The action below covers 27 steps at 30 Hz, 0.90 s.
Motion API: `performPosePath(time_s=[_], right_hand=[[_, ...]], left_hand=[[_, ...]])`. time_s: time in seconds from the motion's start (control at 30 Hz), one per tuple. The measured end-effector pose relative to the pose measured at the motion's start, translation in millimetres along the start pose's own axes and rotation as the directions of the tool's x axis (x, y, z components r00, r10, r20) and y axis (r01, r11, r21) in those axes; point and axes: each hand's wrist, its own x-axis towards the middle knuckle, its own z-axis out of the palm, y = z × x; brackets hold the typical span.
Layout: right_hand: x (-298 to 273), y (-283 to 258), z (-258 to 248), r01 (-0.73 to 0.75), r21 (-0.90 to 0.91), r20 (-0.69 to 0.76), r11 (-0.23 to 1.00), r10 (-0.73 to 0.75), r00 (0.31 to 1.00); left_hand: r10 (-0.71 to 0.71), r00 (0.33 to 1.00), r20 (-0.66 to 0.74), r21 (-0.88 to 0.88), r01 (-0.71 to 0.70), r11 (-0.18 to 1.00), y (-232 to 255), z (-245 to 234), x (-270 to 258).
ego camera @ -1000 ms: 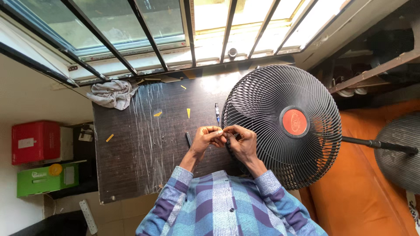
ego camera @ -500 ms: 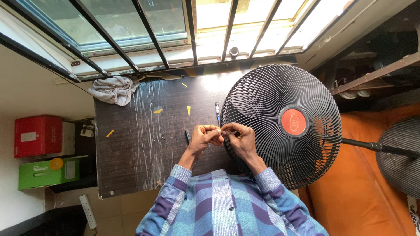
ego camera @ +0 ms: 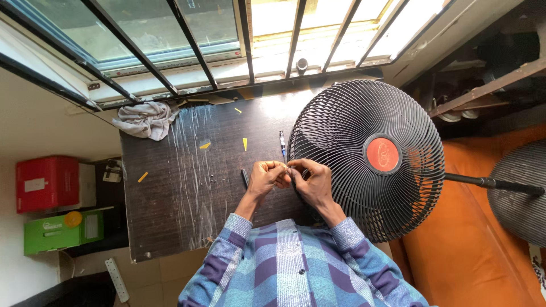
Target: The person uses a screwdriver to loosen and tighten screws on the front grille of a standing electric fan. They repeatedly adjust the grille while holding it in place, then set the screwdriver down and continue to manipulate the grille by hand.
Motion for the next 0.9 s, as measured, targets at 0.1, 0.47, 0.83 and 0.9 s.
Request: performPosePath(time_s=[0.1,0.47,0.83,0.9], right_hand=[[-6.0,-2.1,-2.5,-0.038,-0.034,-0.089,0.999,0.035,0.995],[0.6,3.3,16.2,0.081,-0.611,0.001,0.787,-0.102,0.995],[0.4,8.5,23.7,0.082,-0.652,0.046,0.754,-0.069,0.997],[1.2,10.4,24.3,0.089,-0.656,0.051,0.75,-0.074,0.996]], left_hand=[[0.001,1.0,-0.009,-0.033,-0.001,0.999,-6.5,-2.2,7.3],[-0.025,0.985,-0.173,0.117,0.046,0.992,-27.7,-11.1,39.3],[0.002,0.951,-0.309,0.235,0.074,0.969,-29.1,-8.2,37.3],[-0.017,0.956,-0.291,0.213,0.082,0.974,-27.2,-6.0,37.0]])
